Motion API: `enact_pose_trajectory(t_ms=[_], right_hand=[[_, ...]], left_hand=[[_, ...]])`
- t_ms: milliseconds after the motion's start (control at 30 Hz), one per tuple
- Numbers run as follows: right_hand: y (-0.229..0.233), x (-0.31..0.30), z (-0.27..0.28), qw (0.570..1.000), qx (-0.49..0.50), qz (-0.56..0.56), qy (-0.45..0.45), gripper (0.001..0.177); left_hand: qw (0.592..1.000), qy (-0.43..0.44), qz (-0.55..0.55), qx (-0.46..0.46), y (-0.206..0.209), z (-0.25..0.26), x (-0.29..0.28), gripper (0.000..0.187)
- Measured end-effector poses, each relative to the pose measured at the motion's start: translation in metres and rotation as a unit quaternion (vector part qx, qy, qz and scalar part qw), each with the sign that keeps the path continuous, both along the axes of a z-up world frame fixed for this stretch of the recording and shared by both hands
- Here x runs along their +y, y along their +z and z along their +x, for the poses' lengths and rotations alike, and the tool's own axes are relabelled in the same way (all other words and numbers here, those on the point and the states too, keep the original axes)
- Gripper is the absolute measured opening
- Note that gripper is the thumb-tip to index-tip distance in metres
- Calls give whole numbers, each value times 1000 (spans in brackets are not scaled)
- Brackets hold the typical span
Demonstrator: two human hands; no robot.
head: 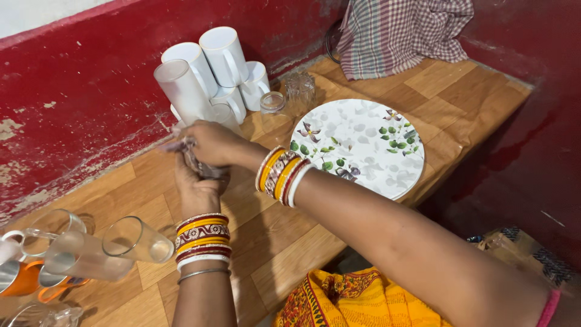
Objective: The person wipes and polishes glass cups and mugs with a small cloth before stacking them on a wooden surface.
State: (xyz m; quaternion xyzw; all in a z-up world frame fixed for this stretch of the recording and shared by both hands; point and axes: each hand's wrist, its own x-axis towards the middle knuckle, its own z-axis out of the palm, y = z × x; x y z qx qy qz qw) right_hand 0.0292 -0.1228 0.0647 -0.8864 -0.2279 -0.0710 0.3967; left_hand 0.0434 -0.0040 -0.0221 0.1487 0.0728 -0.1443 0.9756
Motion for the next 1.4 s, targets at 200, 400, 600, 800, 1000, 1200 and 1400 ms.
enact_pose_trajectory(t_ms=[200,400,600,800,1000,1200,1400], right_hand=[[-2,26,12,996,-85,28,-1,39],[21,49,18,994,-81,64,-22,36],[19,52,28,985,16,167,-41,37],[18,52,24,972,19,209,-104,38],[26,54,20,993,-30,96,-66,40],[16,36,-2,971,-65,200,-114,32],[-10,13,15,971,5,231,57,34]], left_hand=[[989,84,94,82,36,-10,26,62],[996,-70,15,-54,54,8,59,65],[993,50,91,52,65,7,70,65],[974,132,125,133,85,-15,49,65],[994,103,25,30,78,3,48,60],[985,-82,-115,-94,42,4,45,60],[989,101,43,99,43,-8,27,59]])
